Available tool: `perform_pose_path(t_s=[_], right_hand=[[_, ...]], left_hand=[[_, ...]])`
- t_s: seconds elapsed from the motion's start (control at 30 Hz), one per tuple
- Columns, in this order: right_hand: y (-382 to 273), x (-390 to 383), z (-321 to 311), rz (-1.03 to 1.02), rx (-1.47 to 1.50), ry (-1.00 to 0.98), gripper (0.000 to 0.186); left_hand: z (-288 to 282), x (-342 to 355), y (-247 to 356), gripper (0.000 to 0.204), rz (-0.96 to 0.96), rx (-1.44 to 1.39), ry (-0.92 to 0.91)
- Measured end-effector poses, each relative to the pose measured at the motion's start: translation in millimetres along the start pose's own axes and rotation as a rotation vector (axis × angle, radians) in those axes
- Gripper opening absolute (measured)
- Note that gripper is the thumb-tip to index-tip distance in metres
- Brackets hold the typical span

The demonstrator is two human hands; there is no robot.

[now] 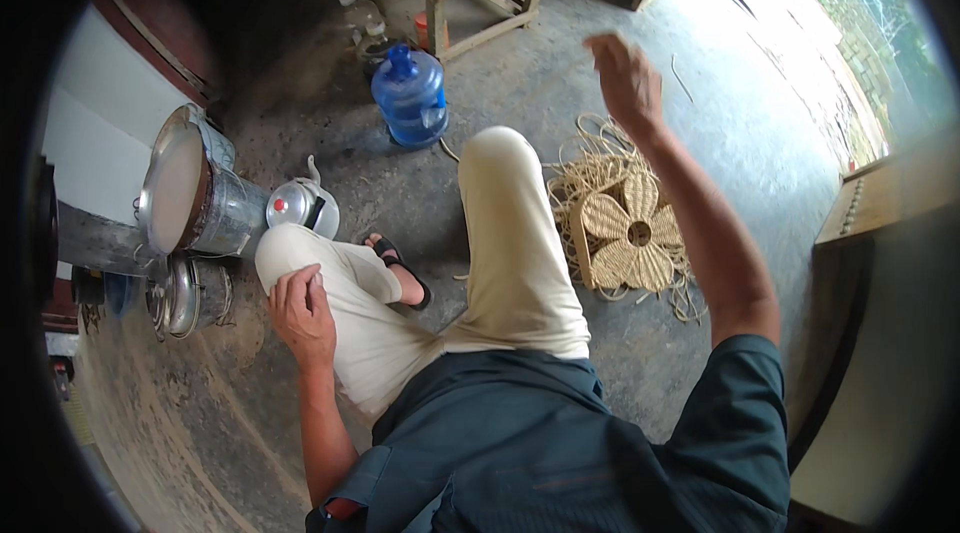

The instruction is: Weaving a flower-shaped wicker object and stirring a large pot on a stove.

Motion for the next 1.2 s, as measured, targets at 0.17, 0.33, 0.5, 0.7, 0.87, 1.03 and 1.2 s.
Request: perform_pose_path(t_s=[0.17, 0.33, 0.5, 0.7, 0.87, 1.03, 1.2], right_hand=[[38.8, -87.0, 84.4, 0.076, -0.079, -0.478, 0.036], [-16.4, -35.4, 97.4, 0.280, 0.104, -0.627, 0.037], [-139.1, 25.4, 142.8, 0.262, 0.592, -0.636, 0.051], [-201.7, 24.4, 214.7, -0.025, 0.711, -0.487, 0.025], [-179.7, -13.8, 228.3, 0.123, 0.767, -0.610, 0.020], [-173.3, -19.3, 216.2, 0.138, 0.770, -0.671, 0.017], [-176.9, -11.2, 207.4, 0.168, 0.869, -0.660, 0.016]], left_hand=[[9.8, 20.8, 0.1, 0.009, -0.003, -0.048, -0.140], [18.6, 80.6, -9.2, 0.012, -0.093, -0.327, -0.238], [43.3, 181.7, -1.9, 0.035, -0.258, -0.638, -0.440], [60.9, 299.9, 27.3, 0.049, -0.332, -0.901, -0.545], [100.9, 394.2, 17.0, 0.051, -0.433, -1.044, -0.537], [166.0, 501.7, 1.8, 0.059, -0.528, -1.085, -0.449], [222.6, 603.3, 14.6, 0.067, -0.671, -1.196, -0.274]])
Point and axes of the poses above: each hand's wrist, its own x-axis towards the middle knuckle, its own z-axis out of the palm, y = z × x, the point moved 2 cm from there along x, towards the middle knuckle, and after that the axes turned 2 degrees about -z, right-handed, at the moved point
